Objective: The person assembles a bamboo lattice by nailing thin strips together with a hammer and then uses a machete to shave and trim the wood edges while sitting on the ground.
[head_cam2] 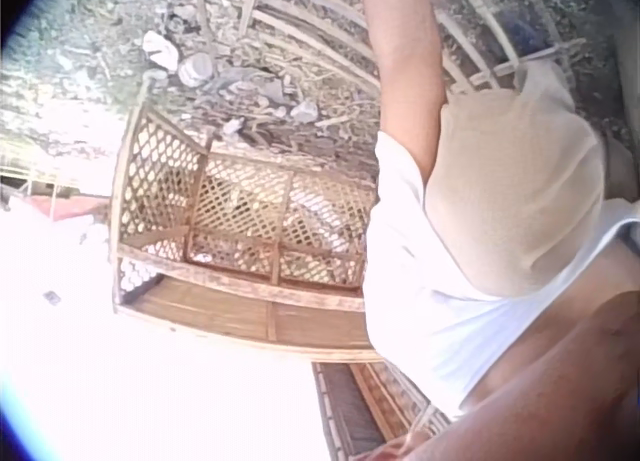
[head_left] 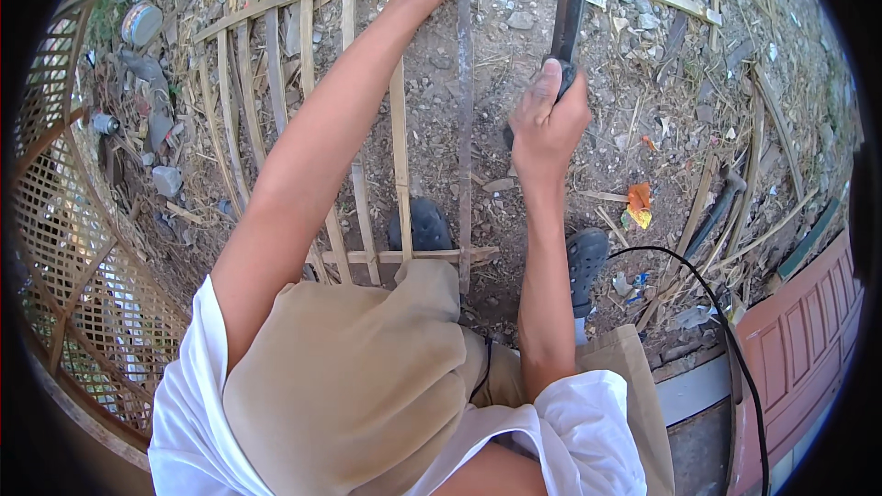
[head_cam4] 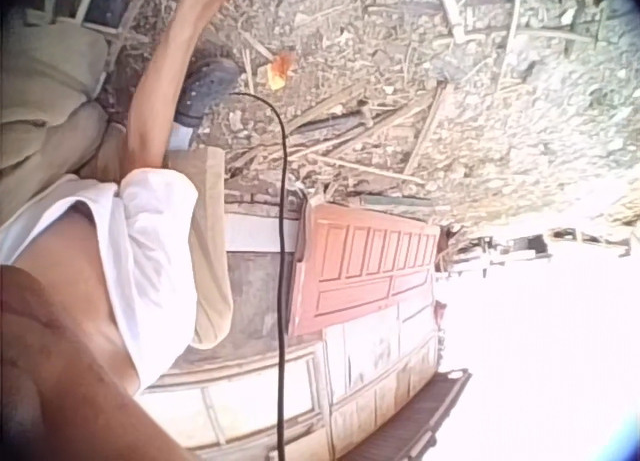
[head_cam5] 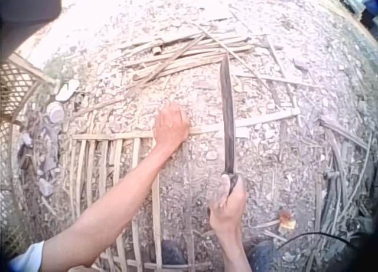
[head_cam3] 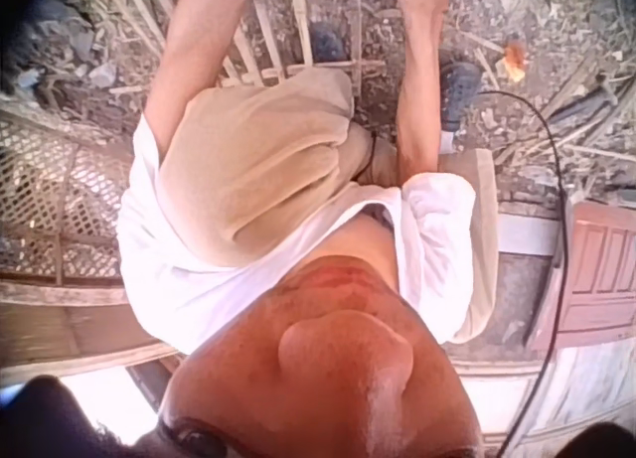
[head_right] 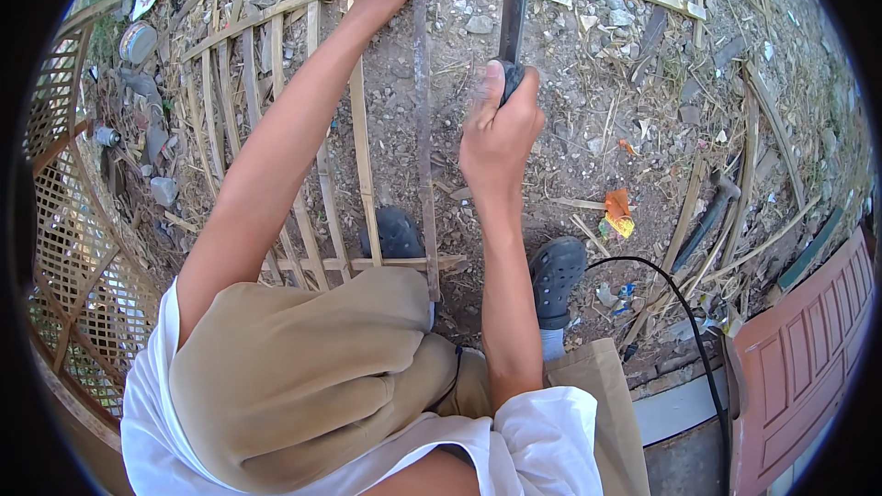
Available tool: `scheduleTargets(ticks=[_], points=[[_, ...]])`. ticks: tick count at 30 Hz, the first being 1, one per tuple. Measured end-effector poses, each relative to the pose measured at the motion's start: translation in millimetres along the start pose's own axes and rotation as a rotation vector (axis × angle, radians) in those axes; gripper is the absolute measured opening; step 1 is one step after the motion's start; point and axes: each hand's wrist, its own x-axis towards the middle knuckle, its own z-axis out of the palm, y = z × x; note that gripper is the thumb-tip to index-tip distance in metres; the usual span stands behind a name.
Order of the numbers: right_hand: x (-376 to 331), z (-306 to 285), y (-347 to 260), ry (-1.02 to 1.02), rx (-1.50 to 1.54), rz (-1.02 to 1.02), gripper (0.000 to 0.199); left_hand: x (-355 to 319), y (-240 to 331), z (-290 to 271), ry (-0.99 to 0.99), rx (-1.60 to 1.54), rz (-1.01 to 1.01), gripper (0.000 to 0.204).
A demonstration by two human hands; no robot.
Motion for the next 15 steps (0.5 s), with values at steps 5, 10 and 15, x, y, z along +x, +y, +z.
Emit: scheduleTargets(ticks=[5, 10, 15], points=[[9, 7, 8, -0.080, -0.329, -0.003, 0.037, -2, -3, 3, 0.094, 0.058, 0.152, 0.021], [8, 3, 4, -0.063, -0.266, 0.003, 0.040, 2, 11, -7, -0.067, -0.075, -0.060, 0.022], [8, -8, -4, -0.093, -0.405, -0.017, 0.035, 2, 8, -10, -0.062, -0.047, -0.085, 0.022]])
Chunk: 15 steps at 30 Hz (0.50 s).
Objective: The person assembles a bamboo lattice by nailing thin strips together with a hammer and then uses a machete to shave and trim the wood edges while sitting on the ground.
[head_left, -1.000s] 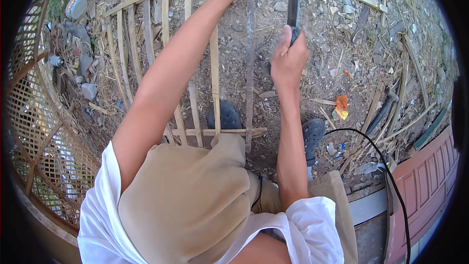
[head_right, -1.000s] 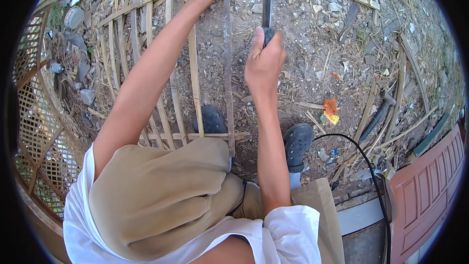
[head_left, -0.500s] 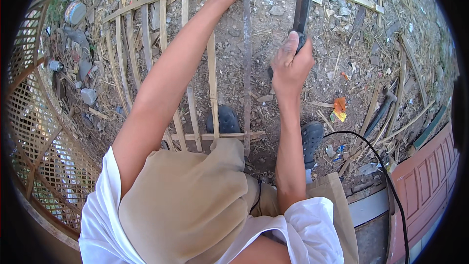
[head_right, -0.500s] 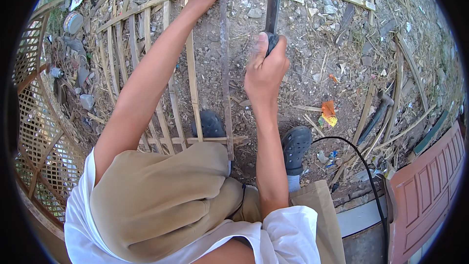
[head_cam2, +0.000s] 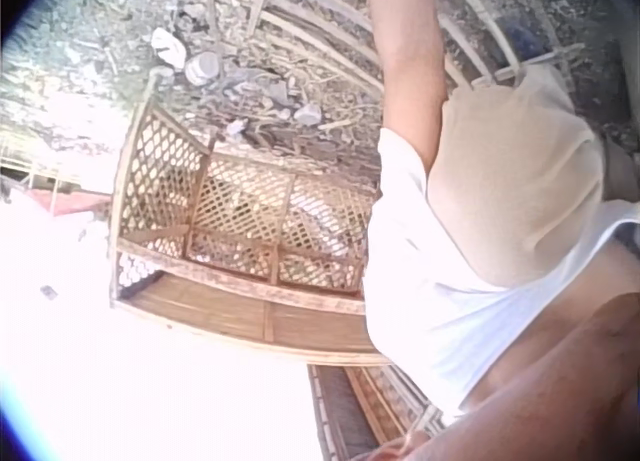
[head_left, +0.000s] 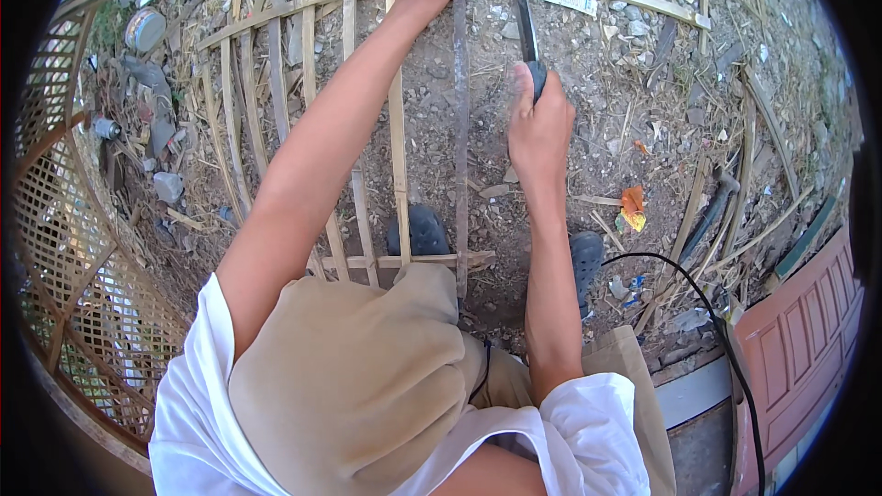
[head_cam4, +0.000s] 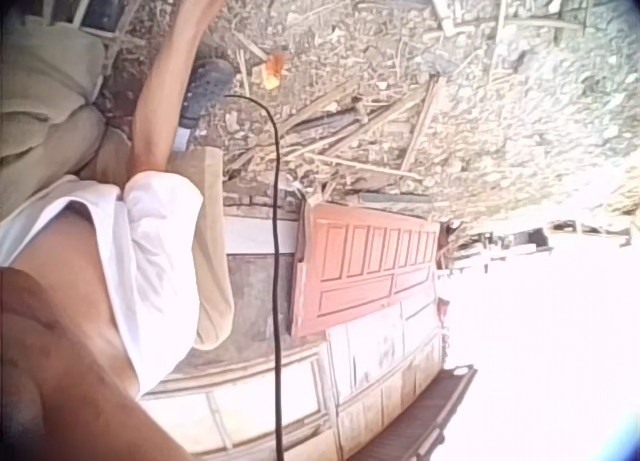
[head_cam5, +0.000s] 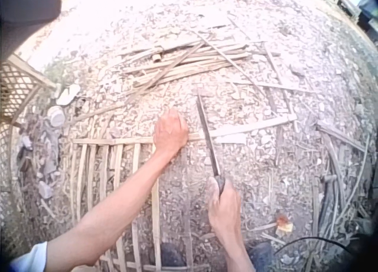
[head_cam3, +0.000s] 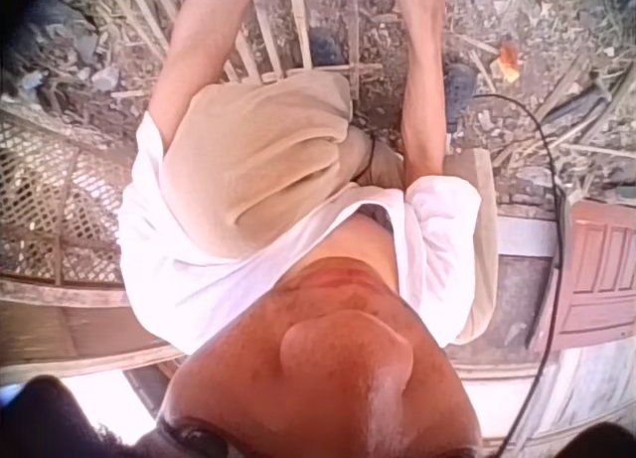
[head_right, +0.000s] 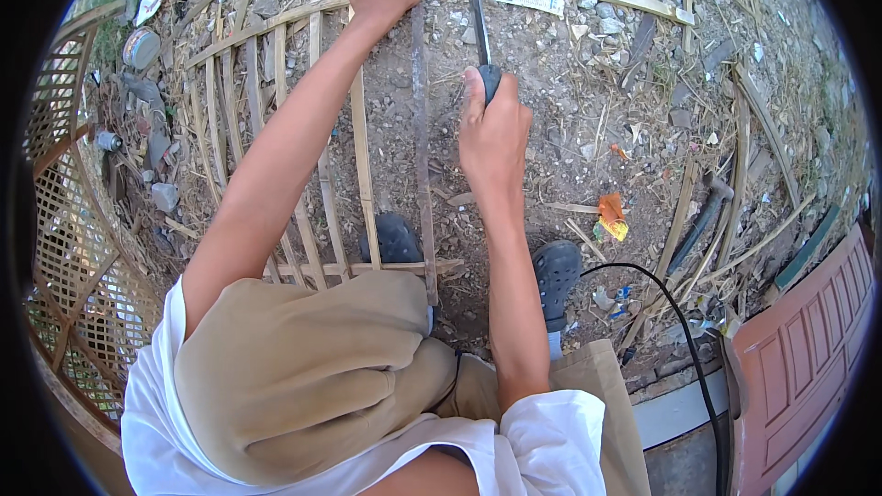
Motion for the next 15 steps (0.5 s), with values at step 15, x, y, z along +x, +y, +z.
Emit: scheduleTargets(ticks=[15], points=[[-4, 1, -1, 0.014, 0.058, -0.079, 0.035, -3, -4, 2, 0.059, -0.016, 0.067, 0.017]])
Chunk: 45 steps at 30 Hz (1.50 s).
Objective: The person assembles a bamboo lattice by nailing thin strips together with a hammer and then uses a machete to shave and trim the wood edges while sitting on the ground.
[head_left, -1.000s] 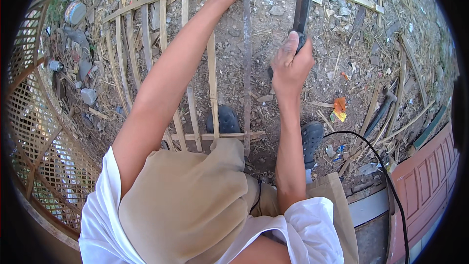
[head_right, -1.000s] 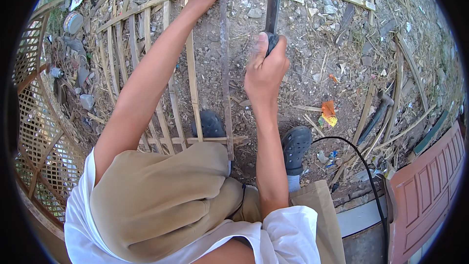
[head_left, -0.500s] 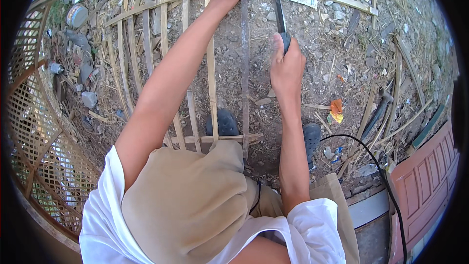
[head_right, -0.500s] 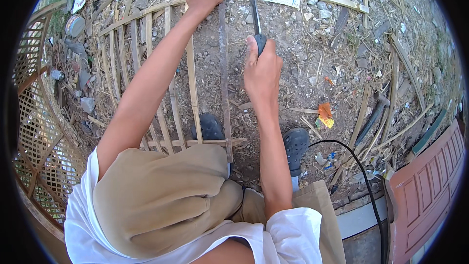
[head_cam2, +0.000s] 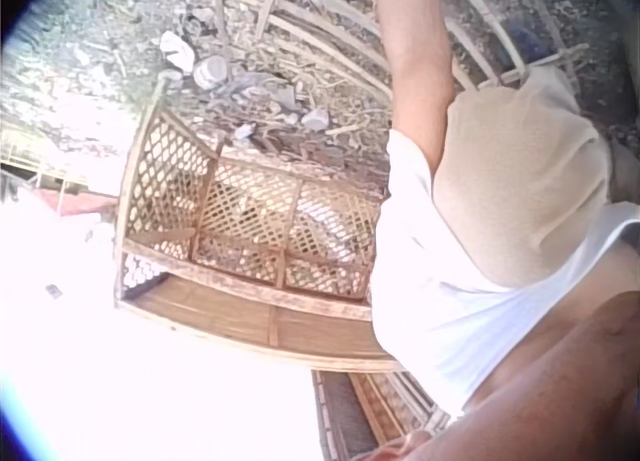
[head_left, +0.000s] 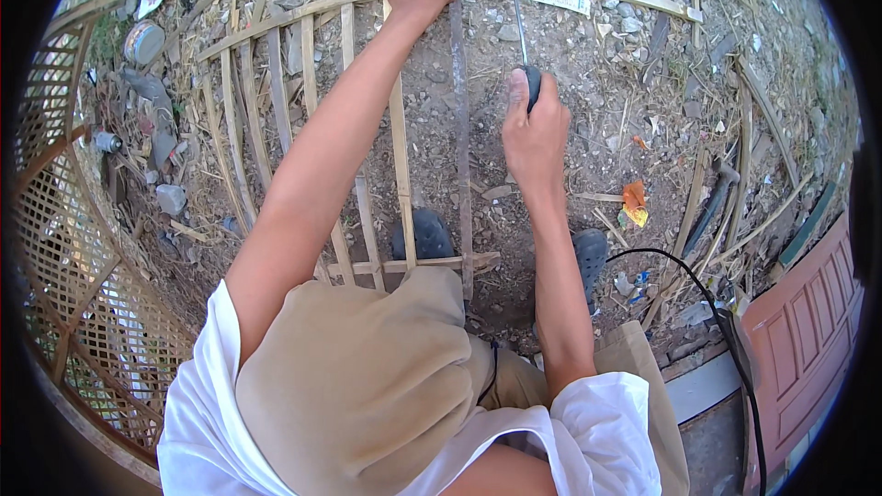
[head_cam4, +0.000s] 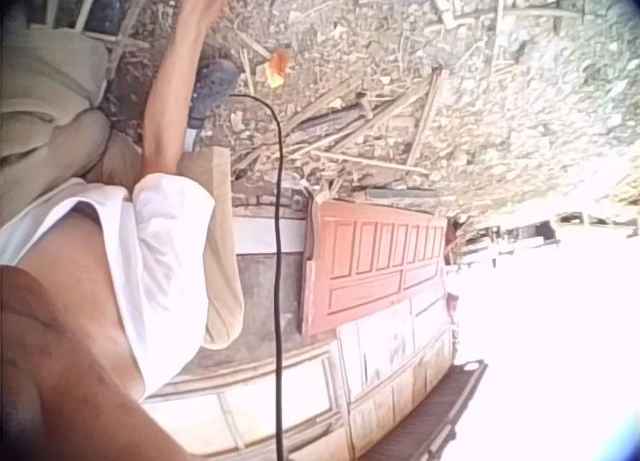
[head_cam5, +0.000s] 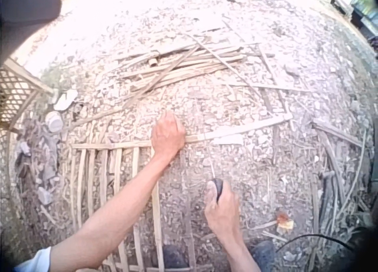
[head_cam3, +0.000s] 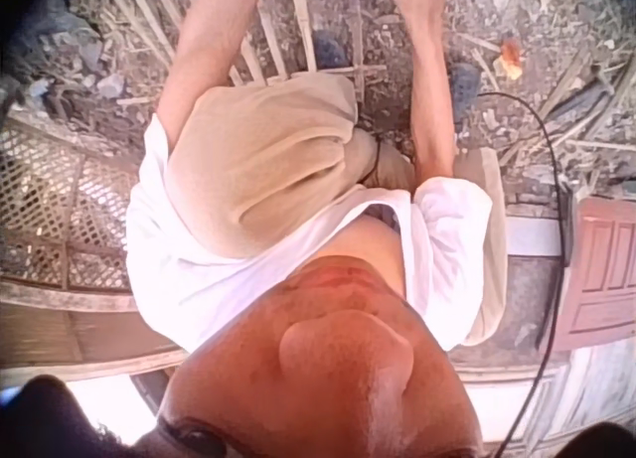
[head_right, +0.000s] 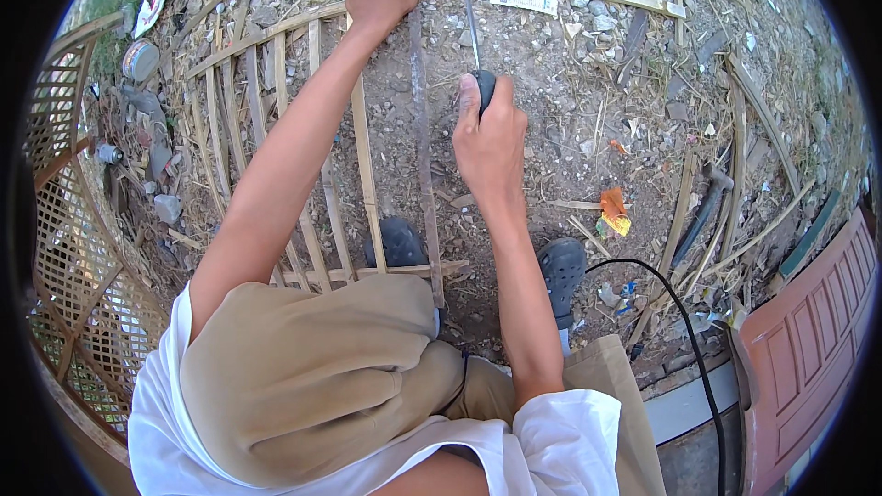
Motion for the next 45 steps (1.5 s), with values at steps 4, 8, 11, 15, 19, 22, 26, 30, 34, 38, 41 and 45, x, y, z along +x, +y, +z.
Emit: scheduleTargets(ticks=[4, 8, 11, 15, 19, 22, 26, 30, 34, 38, 41, 45], points=[[-7, 6, -1, 0.054, -0.011, -0.141, 0.033, 2, -1, -3, -0.019, -0.050, 0.003, 0.022], [0, 16, 5, 0.023, -0.113, -0.104, 0.031, -3, -10, 6, 0.160, -0.056, 0.074, 0.032], [-8, 15, 6, 0.050, -0.052, -0.126, 0.032, -4, -10, 8, 0.191, -0.108, 0.097, 0.036], [-4, 25, 19, 0.095, -0.100, -0.167, 0.033, -4, -10, 9, 0.211, -0.123, 0.117, 0.036], [0, 21, 18, 0.024, -0.097, -0.104, 0.035, -1, -8, 4, 0.161, -0.182, 0.108, 0.035], [-12, 17, 19, 0.019, -0.060, -0.104, 0.037, -3, -5, -1, 0.184, -0.132, 0.095, 0.025], [-6, 13, 20, -0.016, -0.157, -0.029, 0.038, 2, 6, -9, 0.094, -0.123, 0.034, 0.019], [-14, 8, 8, 0.059, -0.069, -0.230, 0.039, 3, 4, -10, 0.092, -0.137, 0.073, 0.020], [-1, 11, 19, -0.025, -0.257, -0.045, 0.040, 4, 7, -12, 0.110, -0.157, 0.081, 0.021], [-12, 5, 6, 0.023, -0.132, -0.181, 0.041, 2, 10, -17, 0.086, -0.175, 0.134, 0.020], [-9, 11, 21, -0.003, -0.238, -0.107, 0.041, 1, 15, -24, 0.085, -0.187, 0.171, 0.019], [-13, 1, 16, -0.042, -0.186, -0.028, 0.041, 3, 5, -9, 0.110, -0.127, 0.077, 0.019]])
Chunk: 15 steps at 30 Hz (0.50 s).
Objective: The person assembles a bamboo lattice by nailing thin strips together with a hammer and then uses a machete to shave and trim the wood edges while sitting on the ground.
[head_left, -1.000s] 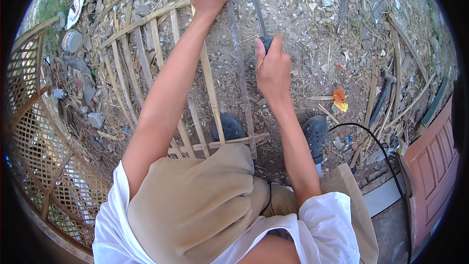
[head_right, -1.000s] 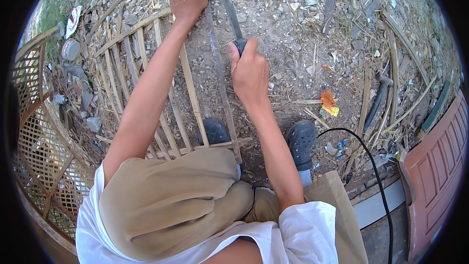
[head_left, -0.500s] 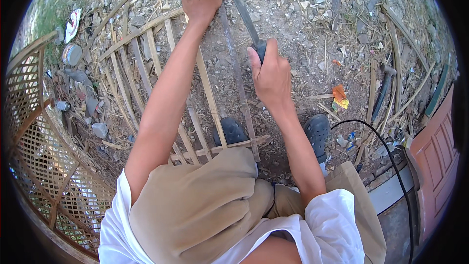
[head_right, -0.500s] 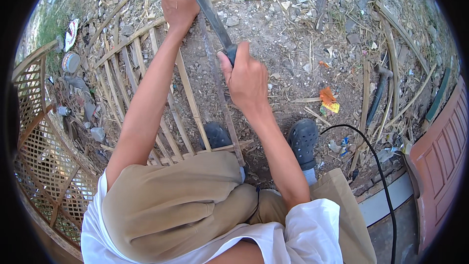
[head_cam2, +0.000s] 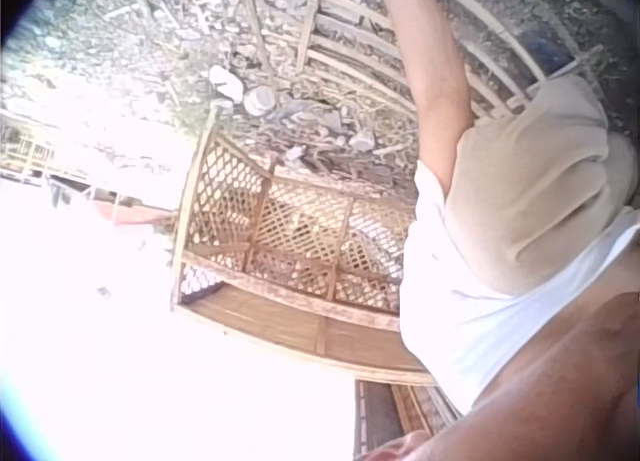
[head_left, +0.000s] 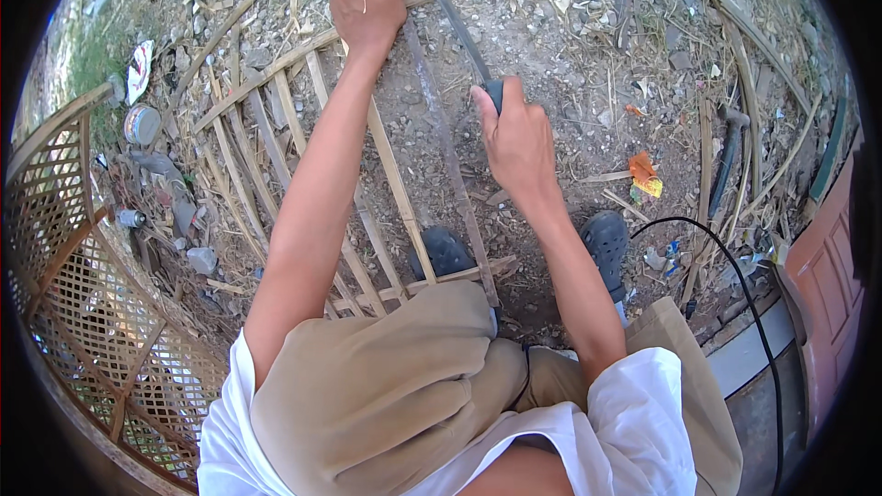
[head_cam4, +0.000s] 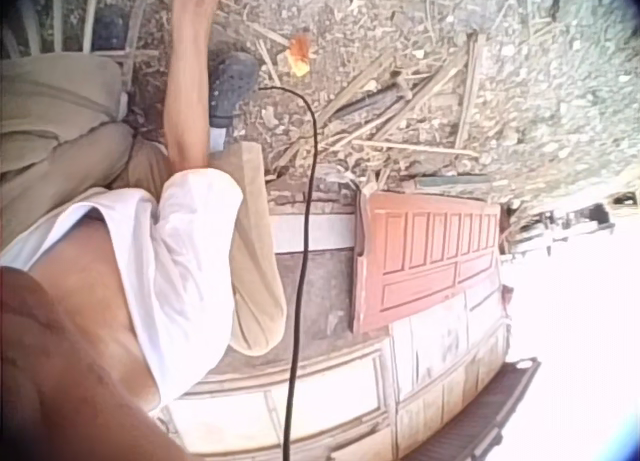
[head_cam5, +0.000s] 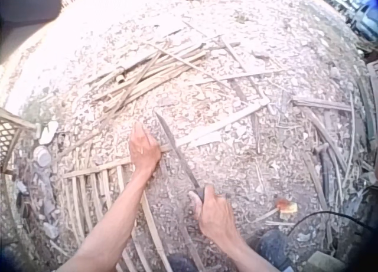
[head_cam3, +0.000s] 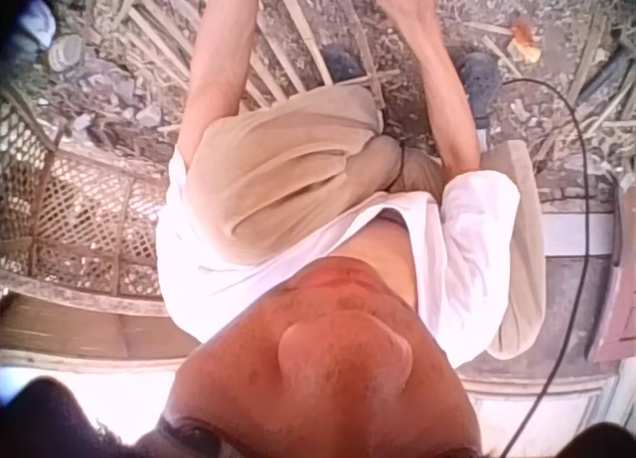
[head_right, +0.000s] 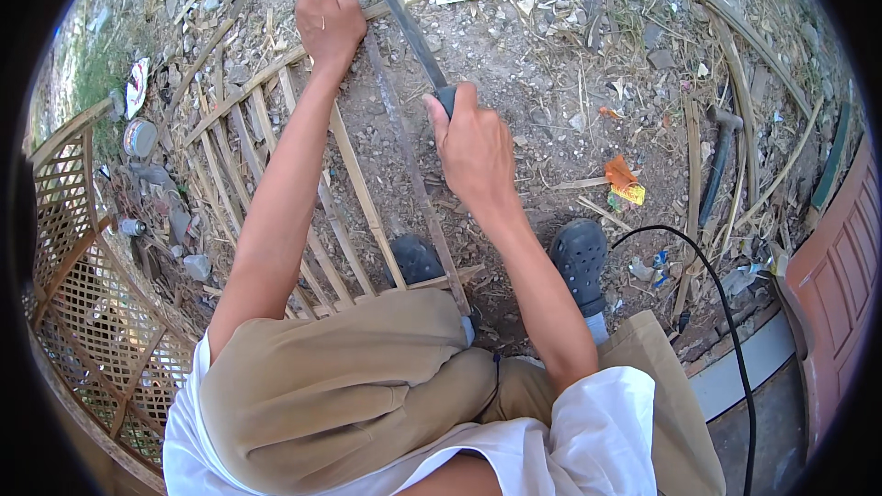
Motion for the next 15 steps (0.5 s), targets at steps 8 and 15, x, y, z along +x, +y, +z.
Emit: scheduleTargets(ticks=[8, 15], points=[[-3, -9, 2, 0.020, -0.047, -0.004, 0.040, 0, 0, 0, -0.032, 0.037, -0.046, 0.020], [-6, -7, 11, 0.033, -0.093, -0.021, 0.043, 0, 4, 2, -0.037, 0.001, -0.054, 0.022]])
